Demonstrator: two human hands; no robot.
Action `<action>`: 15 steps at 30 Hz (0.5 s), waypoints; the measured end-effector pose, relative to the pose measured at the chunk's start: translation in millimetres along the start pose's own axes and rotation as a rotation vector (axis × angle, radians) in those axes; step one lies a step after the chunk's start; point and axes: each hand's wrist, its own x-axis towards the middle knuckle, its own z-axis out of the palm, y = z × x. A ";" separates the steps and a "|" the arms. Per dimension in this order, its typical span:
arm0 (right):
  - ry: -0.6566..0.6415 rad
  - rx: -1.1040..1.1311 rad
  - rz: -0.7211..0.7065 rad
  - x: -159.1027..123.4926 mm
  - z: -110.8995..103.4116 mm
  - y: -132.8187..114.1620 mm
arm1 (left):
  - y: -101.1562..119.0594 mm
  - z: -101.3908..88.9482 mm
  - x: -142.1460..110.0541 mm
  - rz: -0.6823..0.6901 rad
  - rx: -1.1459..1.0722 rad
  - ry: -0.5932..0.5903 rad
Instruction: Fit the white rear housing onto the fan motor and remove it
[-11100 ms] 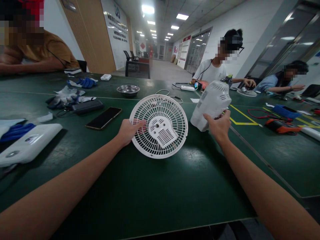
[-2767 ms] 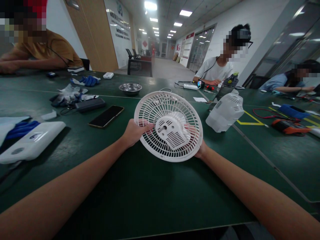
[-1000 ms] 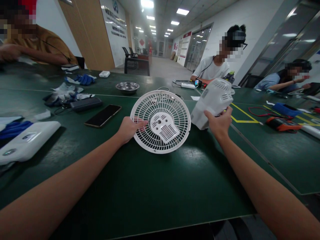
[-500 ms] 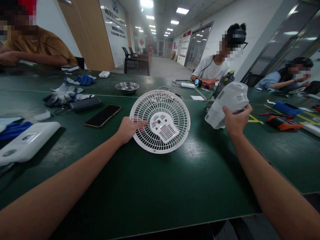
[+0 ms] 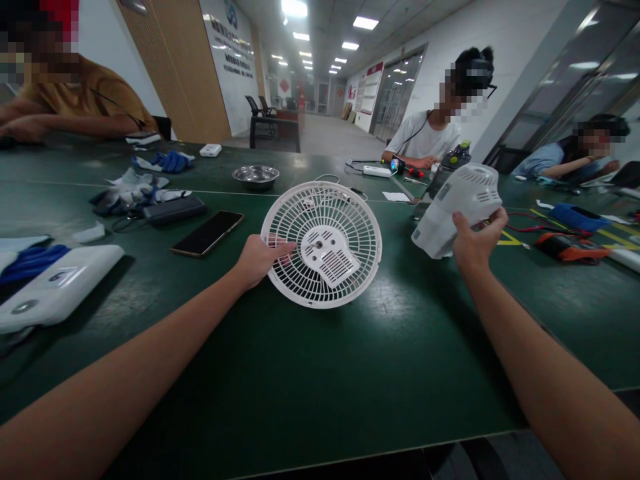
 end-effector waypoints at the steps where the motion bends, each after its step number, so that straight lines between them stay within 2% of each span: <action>1: -0.008 0.004 -0.004 -0.4 -0.1 -1.8 | 0.2 0.3 -0.1 0.002 -0.002 0.004; 6: 0.006 -0.013 -0.039 -2.0 -2.4 -6.4 | -0.6 1.8 0.6 -0.006 -0.013 0.025; 15: 0.080 -0.057 -0.055 2.4 -2.2 5.0 | -10.8 -2.5 7.4 0.013 -0.018 -0.001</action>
